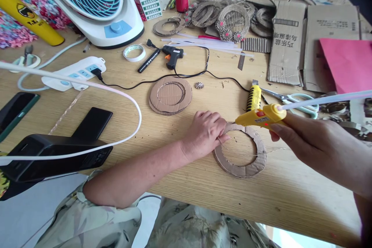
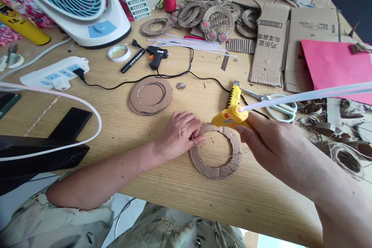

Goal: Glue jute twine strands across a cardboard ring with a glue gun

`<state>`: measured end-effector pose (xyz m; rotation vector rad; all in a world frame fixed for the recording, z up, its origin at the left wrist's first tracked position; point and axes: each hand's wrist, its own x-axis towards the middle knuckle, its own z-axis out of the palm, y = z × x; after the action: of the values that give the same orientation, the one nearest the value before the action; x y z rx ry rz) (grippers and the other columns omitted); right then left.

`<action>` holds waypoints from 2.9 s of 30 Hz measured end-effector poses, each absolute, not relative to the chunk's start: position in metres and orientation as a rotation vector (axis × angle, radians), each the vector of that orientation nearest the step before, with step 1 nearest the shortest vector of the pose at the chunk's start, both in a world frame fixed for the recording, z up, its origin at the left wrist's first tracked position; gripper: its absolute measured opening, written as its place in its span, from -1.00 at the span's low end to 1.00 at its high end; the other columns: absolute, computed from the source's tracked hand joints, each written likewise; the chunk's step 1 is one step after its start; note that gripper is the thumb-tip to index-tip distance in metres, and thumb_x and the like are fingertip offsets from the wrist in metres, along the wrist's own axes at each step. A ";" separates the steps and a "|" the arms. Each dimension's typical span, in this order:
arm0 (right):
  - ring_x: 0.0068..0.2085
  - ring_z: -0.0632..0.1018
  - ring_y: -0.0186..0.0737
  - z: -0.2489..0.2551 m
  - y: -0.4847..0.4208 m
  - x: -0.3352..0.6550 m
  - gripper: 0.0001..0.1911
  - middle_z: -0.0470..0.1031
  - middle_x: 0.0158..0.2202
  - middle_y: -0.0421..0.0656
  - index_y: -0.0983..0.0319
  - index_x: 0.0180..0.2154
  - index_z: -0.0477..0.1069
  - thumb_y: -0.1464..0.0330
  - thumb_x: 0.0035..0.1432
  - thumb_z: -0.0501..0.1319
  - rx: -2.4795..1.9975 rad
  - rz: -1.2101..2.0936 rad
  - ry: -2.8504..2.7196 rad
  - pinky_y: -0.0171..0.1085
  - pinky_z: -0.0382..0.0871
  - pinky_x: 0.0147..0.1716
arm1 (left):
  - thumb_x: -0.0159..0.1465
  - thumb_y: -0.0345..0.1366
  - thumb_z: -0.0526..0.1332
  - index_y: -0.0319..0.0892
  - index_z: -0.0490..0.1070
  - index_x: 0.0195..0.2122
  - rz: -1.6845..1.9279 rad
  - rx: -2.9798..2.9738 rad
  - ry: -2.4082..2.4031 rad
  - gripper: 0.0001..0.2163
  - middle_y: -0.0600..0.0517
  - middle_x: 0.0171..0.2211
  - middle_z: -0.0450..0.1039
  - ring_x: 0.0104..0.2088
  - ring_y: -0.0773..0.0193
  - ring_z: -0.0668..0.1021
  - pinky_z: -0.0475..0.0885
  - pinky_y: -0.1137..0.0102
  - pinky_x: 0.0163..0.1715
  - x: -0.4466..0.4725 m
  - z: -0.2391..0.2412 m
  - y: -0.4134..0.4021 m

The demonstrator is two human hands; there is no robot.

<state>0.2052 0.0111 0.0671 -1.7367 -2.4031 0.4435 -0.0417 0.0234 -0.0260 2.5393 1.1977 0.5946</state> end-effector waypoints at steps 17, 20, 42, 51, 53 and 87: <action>-0.58 0.39 -0.34 0.047 0.001 0.237 -0.54 0.37 -0.54 -0.28 0.07 -0.22 0.46 -0.09 0.30 0.00 -1.787 0.553 -2.056 -0.32 0.28 -0.61 | 0.31 -0.05 0.31 -0.19 0.44 -0.07 0.597 2.616 1.319 -0.67 -0.05 -0.13 0.50 -0.11 0.08 0.49 0.28 0.20 -0.08 -0.041 -0.030 0.018; -0.57 0.39 -0.33 0.042 -0.001 0.242 -0.55 0.37 -0.55 -0.28 0.06 -0.20 0.47 -0.08 0.30 0.00 -1.774 0.597 -2.037 -0.32 0.27 -0.61 | 0.35 -0.07 0.25 -0.19 0.49 -0.13 0.565 2.692 1.310 -0.72 -0.05 -0.16 0.51 -0.13 0.10 0.48 0.27 0.20 -0.10 -0.041 -0.028 0.016; -0.58 0.42 -0.30 0.043 -0.001 0.241 -0.49 0.39 -0.57 -0.25 0.09 -0.26 0.47 -0.13 0.27 -0.02 -1.772 0.637 -1.981 -0.29 0.30 -0.61 | 0.33 -0.23 0.30 -0.21 0.47 0.00 0.634 2.622 1.229 -0.74 -0.04 -0.15 0.46 -0.12 0.14 0.49 0.37 0.23 -0.09 -0.037 -0.031 0.017; -0.57 0.41 -0.30 0.042 -0.002 0.243 -0.49 0.37 -0.57 -0.26 0.09 -0.26 0.47 -0.13 0.27 -0.02 -1.765 0.644 -1.974 -0.27 0.30 -0.59 | 0.34 -0.29 0.27 -0.21 0.45 0.00 0.617 2.646 1.178 -0.77 -0.03 -0.16 0.45 -0.14 0.17 0.50 0.43 0.24 -0.12 -0.036 -0.031 0.020; -0.57 0.42 -0.29 0.042 -0.002 0.244 -0.48 0.37 -0.57 -0.25 0.10 -0.26 0.48 -0.13 0.27 -0.02 -1.766 0.641 -1.971 -0.27 0.30 -0.59 | 0.34 -0.30 0.25 -0.21 0.43 0.01 0.605 2.641 1.167 -0.76 -0.03 -0.15 0.44 -0.14 0.18 0.51 0.44 0.25 -0.10 -0.035 -0.032 0.021; -0.48 0.34 -0.26 0.047 -0.003 0.236 -0.49 0.42 -0.50 -0.17 0.13 -0.15 0.58 -0.08 0.27 0.05 -1.701 0.921 -1.459 -0.26 0.01 -0.60 | 0.34 -0.34 0.22 -0.12 0.40 0.14 0.459 2.642 1.199 -0.67 -0.03 -0.12 0.37 -0.14 0.20 0.51 0.42 0.24 -0.09 -0.033 -0.031 0.023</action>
<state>0.2362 -0.0032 0.0468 -1.7009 -1.4588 0.9211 -0.0332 0.0233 -0.0314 2.6419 1.1989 0.4586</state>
